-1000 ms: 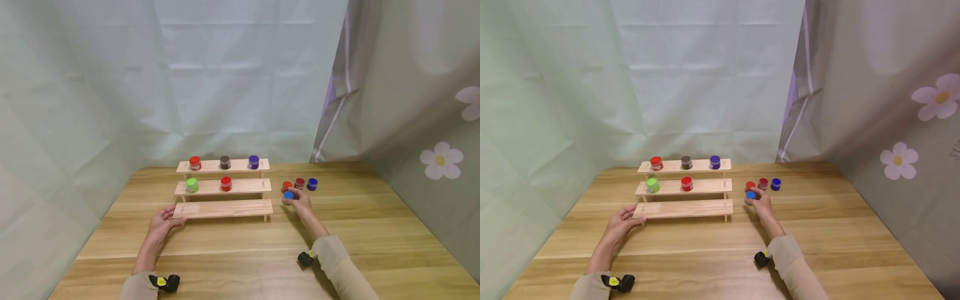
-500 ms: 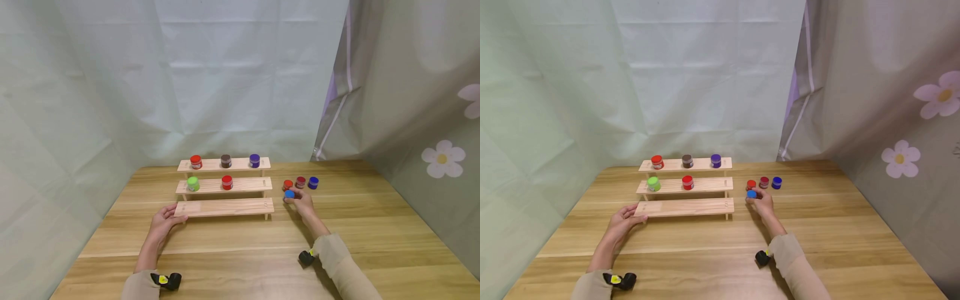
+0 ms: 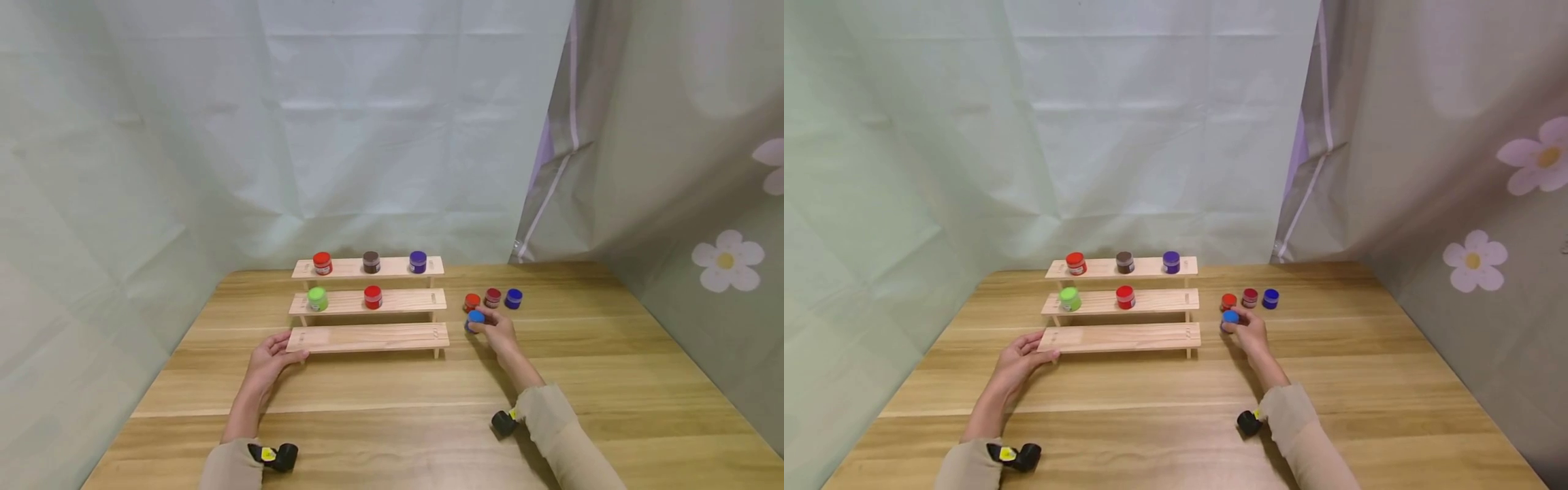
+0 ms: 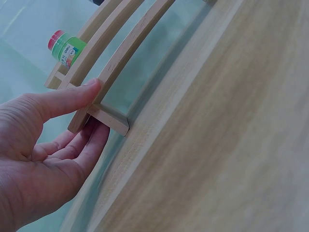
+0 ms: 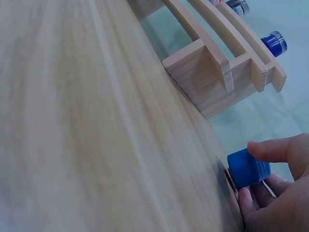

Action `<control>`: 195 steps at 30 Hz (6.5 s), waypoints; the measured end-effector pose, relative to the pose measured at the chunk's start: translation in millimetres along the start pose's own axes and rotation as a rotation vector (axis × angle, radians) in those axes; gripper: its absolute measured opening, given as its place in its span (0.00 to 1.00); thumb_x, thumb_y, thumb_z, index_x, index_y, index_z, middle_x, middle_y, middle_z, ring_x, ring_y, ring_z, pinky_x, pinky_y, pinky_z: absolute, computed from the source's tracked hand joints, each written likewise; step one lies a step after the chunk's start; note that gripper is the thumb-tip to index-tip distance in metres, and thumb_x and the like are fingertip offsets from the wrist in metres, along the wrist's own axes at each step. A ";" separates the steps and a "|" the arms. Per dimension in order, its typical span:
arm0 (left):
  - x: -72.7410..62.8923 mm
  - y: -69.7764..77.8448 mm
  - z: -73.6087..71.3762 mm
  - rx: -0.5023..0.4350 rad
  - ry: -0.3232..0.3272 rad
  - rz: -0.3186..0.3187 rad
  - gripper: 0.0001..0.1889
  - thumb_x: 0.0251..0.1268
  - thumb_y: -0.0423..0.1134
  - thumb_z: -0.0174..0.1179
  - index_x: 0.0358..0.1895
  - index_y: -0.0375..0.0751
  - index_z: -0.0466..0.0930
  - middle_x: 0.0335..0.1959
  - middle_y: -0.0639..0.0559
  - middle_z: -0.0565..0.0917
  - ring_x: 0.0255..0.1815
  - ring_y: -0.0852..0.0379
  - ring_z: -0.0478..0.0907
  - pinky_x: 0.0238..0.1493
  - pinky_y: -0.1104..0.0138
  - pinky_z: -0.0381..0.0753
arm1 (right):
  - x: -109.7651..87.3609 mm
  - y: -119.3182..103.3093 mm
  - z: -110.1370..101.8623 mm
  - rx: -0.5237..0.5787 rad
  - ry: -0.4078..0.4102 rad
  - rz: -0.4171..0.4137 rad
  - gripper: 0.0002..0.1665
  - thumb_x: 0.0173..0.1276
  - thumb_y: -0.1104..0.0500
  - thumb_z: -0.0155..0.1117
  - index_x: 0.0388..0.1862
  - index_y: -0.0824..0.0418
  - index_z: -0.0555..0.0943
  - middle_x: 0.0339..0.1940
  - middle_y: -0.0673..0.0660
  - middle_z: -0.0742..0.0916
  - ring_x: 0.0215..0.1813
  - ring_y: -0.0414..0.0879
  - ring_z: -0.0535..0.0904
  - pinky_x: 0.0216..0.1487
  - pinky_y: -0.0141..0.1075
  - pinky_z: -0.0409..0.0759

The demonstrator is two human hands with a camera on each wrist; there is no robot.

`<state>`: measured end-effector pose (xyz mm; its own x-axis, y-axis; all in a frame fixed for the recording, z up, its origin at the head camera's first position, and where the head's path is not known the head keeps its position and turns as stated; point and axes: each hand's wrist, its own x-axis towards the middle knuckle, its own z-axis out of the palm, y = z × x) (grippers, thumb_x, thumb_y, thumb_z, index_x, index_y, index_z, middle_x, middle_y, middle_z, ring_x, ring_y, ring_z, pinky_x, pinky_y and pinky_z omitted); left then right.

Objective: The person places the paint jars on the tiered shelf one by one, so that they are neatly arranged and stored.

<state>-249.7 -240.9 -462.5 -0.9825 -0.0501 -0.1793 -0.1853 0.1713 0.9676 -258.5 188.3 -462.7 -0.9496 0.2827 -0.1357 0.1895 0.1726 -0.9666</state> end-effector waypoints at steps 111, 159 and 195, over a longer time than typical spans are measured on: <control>-4.2 1.6 -1.2 0.021 -0.005 -0.003 0.40 0.56 0.37 0.71 0.70 0.32 0.60 0.64 0.36 0.73 0.39 0.77 0.75 0.43 0.84 0.74 | -25.0 -95.4 68.2 -0.097 -0.260 -0.236 0.27 0.66 0.61 0.66 0.65 0.54 0.77 0.63 0.62 0.80 0.63 0.57 0.76 0.62 0.46 0.79; -3.1 -0.2 0.5 0.013 -0.003 -0.023 0.40 0.56 0.36 0.71 0.70 0.32 0.60 0.64 0.38 0.74 0.41 0.76 0.74 0.43 0.84 0.74 | -14.9 -81.6 61.3 -0.142 -0.290 -0.223 0.31 0.65 0.64 0.66 0.67 0.62 0.72 0.60 0.65 0.81 0.60 0.56 0.77 0.61 0.44 0.78; -0.3 -1.8 0.5 -0.013 0.003 -0.005 0.39 0.55 0.34 0.71 0.69 0.30 0.60 0.58 0.43 0.77 0.39 0.77 0.75 0.43 0.83 0.76 | -5.3 -65.0 11.1 -0.064 -0.198 -0.157 0.28 0.71 0.61 0.59 0.68 0.66 0.70 0.66 0.67 0.77 0.65 0.56 0.75 0.65 0.43 0.75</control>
<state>-249.1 -240.8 -464.2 -0.9814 -0.0543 -0.1839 -0.1903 0.1578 0.9690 -268.6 165.1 -401.7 -0.9978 0.0582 -0.0308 0.0450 0.2612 -0.9642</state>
